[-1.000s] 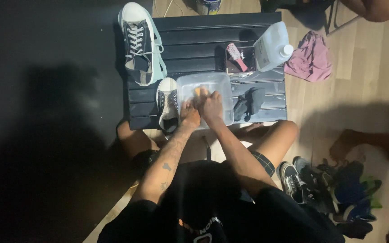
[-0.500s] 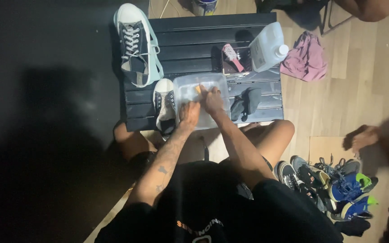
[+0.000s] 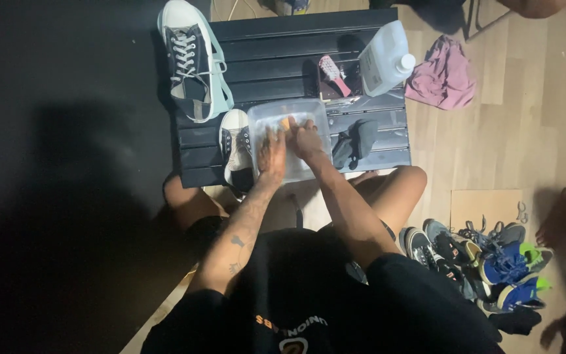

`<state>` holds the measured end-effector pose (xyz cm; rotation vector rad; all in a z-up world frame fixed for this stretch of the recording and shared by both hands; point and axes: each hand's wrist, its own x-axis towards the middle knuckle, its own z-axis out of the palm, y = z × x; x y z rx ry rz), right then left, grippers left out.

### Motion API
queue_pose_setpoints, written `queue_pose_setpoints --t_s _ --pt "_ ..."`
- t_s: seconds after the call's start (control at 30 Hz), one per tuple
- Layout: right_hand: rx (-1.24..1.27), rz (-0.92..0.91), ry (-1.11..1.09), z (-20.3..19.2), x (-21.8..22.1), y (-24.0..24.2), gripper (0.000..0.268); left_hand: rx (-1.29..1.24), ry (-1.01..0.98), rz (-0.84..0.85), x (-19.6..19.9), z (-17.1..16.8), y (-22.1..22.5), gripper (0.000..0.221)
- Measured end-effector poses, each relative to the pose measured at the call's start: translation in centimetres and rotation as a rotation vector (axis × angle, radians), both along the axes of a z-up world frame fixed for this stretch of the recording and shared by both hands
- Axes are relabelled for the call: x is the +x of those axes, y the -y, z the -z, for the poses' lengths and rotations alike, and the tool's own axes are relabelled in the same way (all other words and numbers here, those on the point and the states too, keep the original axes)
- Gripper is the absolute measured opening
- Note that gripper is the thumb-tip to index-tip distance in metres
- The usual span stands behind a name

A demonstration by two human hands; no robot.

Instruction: Cleaning shoe laces by dipping and agitating them in a container of soapy water.

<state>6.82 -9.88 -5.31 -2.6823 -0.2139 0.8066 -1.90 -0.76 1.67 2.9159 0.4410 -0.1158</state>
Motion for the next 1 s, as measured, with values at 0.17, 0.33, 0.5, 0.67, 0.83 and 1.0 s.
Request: queue_pose_setpoints --t_s 0.17,0.33,0.5,0.67,0.83,1.0 --pt "0.029 -0.034 0.010 -0.5 -0.9 0.0 0.053 -0.027 -0.526 0.226 -0.1 1.8 -0.3 0.061" --pt "-0.060 -0.032 -0.041 -2.5 -0.8 0.3 0.062 -0.248 -0.710 0.171 0.7 4.0 -1.0 0.065" --pt "0.004 -0.062 -0.062 -3.1 -0.6 0.6 0.067 -0.129 -0.646 0.249 0.3 -1.1 -1.0 0.064" --pt "0.074 0.058 -0.051 -3.9 -2.6 -0.9 0.072 -0.117 -0.720 0.233 -0.2 -2.3 -0.5 0.069" --pt "-0.112 -0.149 0.124 -0.2 -1.4 -0.9 0.064 -0.080 -0.737 0.201 0.8 -0.6 -0.4 0.064" --pt "-0.102 -0.261 0.096 -1.0 -0.5 0.5 0.061 0.200 0.099 0.116 -0.6 8.1 0.1 0.076"
